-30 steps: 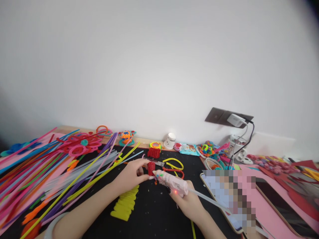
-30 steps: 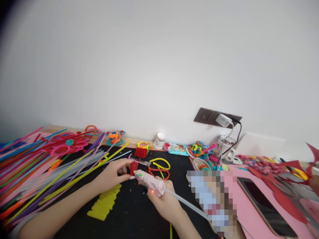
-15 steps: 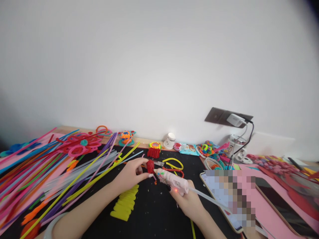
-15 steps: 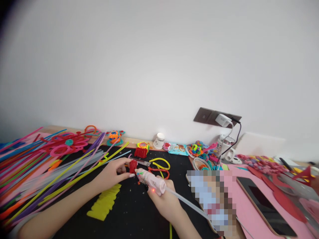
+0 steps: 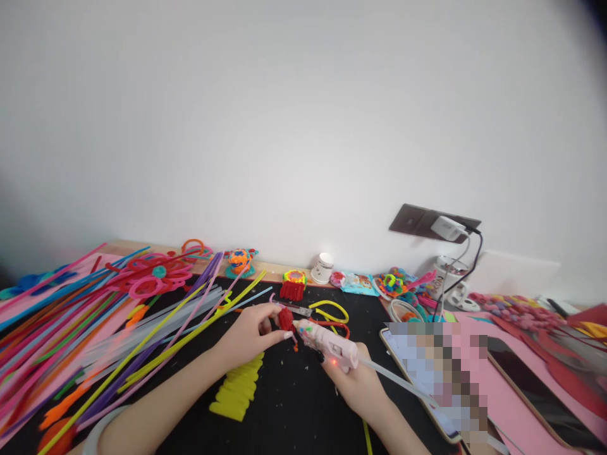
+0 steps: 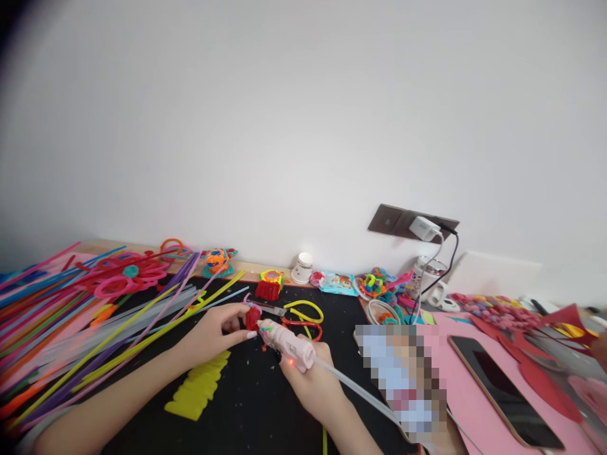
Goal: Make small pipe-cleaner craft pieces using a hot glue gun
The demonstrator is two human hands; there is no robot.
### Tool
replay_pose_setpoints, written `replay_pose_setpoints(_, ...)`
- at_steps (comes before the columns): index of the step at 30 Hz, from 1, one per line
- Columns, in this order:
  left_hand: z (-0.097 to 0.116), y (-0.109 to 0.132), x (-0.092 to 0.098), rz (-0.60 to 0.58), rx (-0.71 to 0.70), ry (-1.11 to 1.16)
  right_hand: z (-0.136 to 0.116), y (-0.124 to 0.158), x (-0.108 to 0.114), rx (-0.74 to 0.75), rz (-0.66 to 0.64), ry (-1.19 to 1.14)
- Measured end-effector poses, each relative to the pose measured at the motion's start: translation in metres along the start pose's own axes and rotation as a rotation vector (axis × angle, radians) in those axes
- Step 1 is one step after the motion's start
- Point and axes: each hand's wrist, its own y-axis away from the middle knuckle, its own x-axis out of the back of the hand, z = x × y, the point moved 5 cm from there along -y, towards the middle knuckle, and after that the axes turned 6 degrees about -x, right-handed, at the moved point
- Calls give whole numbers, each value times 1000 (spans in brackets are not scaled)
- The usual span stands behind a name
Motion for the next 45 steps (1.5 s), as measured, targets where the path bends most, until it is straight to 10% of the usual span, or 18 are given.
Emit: replay_pose_setpoints(45,0,0,0,-1,27,57,9,3,-1,-5,69,79)
